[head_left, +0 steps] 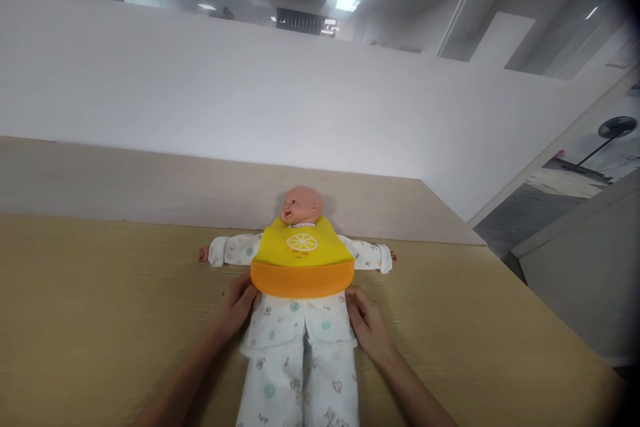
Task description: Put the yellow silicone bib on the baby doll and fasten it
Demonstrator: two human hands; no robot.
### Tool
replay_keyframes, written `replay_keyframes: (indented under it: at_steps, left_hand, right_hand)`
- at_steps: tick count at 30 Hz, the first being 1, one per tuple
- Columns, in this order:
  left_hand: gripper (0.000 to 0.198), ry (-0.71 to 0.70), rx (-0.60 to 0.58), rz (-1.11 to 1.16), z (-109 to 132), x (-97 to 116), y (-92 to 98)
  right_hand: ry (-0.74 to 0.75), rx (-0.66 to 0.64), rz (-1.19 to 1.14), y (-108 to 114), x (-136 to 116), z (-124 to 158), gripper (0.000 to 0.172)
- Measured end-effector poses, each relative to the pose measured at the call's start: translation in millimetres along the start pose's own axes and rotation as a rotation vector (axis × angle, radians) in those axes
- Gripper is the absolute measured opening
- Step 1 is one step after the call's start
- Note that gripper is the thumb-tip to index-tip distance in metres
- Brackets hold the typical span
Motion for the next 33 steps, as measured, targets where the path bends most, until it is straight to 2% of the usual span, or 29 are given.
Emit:
replay_keyframes:
  at_steps: [6, 12, 14, 16, 19, 25, 27, 30, 32, 33]
  left_hand:
    - [0.021, 0.016, -0.027, 0.057, -2, -6, 0.9]
    - [0.013, 0.13, -0.014, 0.152, -6, -12, -0.2]
    - [0.014, 0.127, -0.02, 0.157, -8, -12, -0.6]
    - [0.014, 0.069, -0.031, 0.13, -6, -10, -0.4]
    - [0.016, -0.026, -0.055, 0.086, 8, -5, 1.2]
    - [0.011, -0.128, -0.123, -0.011, 70, -9, 8.2]
    - [0.018, -0.163, -0.085, -0.07, 86, -12, 10.5]
    - [0.038, -0.141, -0.043, -0.177, 96, -18, 8.4]
    - [0.035, -0.075, -0.066, -0.257, 94, -21, 4.0]
    - [0.031, -0.039, -0.081, -0.309, 92, -22, 2.1]
  right_hand:
    - [-0.025, 0.017, -0.002, 3, -4, -3, 0.034]
    - [-0.076, 0.188, -0.016, 16, 8, -10, 0.038]
    - [-0.099, 0.21, -0.042, 17, 10, -10, 0.038]
    - [-0.077, 0.179, -0.033, 16, 7, -9, 0.036]
    - [-0.038, 0.061, 0.028, 10, 2, -7, 0.04]
    - [-0.035, -0.039, 0.099, 4, -5, 1, 0.043]
    - [-0.036, -0.06, 0.088, 5, -7, 10, 0.038]
    - [-0.003, -0.16, 0.072, 5, -12, 29, 0.02]
    - [0.046, -0.23, 0.133, 5, -15, 40, 0.008]
    - [0.065, -0.231, 0.201, 5, -15, 44, 0.014]
Point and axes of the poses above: each hand's wrist, its own z-axis away from the middle knuckle, its own y-axis out of the back of the hand, x = y × z, the point moved 4 cm from there along -z, towards the middle knuckle, and after that the axes turned 9 degrees about -z, right-handed, at the moved point
